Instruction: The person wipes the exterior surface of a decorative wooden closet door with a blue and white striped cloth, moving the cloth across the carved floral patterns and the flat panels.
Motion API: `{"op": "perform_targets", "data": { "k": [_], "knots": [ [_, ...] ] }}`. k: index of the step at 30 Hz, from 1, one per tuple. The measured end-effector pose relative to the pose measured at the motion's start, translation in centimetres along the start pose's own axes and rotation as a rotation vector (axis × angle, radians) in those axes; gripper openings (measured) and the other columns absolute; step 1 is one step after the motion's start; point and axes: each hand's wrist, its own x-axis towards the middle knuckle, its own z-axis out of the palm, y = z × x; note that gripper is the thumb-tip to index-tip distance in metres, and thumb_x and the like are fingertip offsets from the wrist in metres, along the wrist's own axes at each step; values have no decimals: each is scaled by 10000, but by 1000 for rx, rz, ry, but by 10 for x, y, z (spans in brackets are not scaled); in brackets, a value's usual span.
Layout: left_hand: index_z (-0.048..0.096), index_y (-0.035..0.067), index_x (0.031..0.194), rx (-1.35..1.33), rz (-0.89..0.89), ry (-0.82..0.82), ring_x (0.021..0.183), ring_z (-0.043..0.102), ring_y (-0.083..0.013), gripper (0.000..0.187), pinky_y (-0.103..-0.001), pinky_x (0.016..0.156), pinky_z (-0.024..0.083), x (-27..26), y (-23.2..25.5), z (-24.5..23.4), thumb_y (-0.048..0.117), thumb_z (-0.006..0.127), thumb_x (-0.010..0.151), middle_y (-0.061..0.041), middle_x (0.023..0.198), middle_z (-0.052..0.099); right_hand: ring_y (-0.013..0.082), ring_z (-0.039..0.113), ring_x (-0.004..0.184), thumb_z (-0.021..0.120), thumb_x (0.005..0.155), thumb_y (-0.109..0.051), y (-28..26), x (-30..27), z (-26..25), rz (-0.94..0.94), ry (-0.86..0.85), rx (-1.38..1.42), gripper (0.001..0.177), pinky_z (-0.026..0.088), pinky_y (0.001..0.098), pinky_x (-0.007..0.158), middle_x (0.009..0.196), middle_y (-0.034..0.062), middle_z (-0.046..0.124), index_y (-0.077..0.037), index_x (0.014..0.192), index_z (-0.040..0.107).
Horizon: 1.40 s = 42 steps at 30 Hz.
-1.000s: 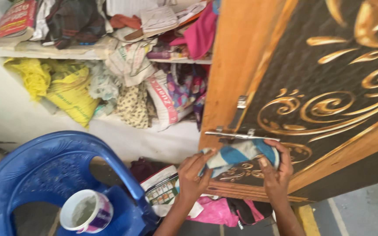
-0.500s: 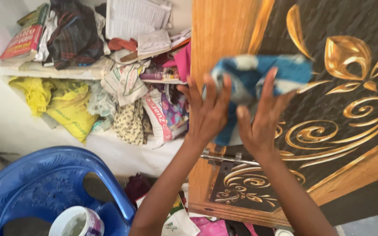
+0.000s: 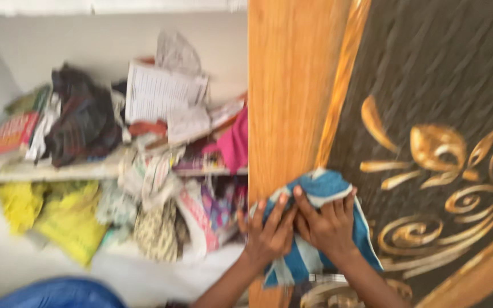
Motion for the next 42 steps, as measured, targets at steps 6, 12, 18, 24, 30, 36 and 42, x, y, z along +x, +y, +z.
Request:
{"op": "perform_targets", "data": {
  "k": [6,12,18,24,30,36,42],
  "knots": [
    [732,185,1336,14,-43,56,1548,204,-392,353,-628,1237,-40,61,-2,5,250,583,1023,-91,1577,480,477,521,1150,713,901,-453,28,68,-24,33,-16,-99,603,142,698,1215,918,214,542,-232,1451,602],
    [601,60,1445,75,-115,-115,1503,209,-474,509,-659,1201,81,48,41,12,260,565,977,-230,1604,387,407,545,1071,672,944,-404,42,80,-19,-2,-7,-176,559,125,669,1251,882,174,520,-244,1475,596],
    [313,-31,1567,-331,41,-402,1518,197,-469,830,-686,1059,146,-1,29,64,512,568,993,-335,1619,249,320,558,1011,657,976,-430,63,70,-23,-257,-40,-153,506,101,650,1218,857,90,522,-291,1461,613],
    [325,-62,1576,-299,20,-219,1579,210,-369,814,-593,1225,151,74,9,78,459,583,1005,-272,1670,263,393,558,1163,587,965,-468,94,116,-41,-256,-28,-256,560,74,631,1253,985,153,596,-300,1498,547],
    [339,-25,1593,-250,39,-134,1591,198,-331,794,-566,1265,23,118,0,77,411,594,980,-225,1681,264,414,465,1397,478,1015,-588,108,130,-44,-264,-46,-310,609,3,618,1254,1173,178,617,-312,1557,473],
    [322,-41,1601,-234,60,-122,1592,173,-341,786,-562,1271,5,125,0,86,399,578,1002,-234,1684,255,390,337,1502,466,1028,-633,128,137,-41,-368,-22,-316,629,-27,593,1252,1358,134,624,-316,1572,475],
    [320,-49,1602,-281,84,-95,1594,186,-337,776,-568,1274,44,156,5,97,394,566,1015,-236,1688,253,379,406,1472,529,998,-588,148,156,-54,-365,-34,-424,629,-3,595,1269,1264,121,644,-305,1559,497]
  ]
}}
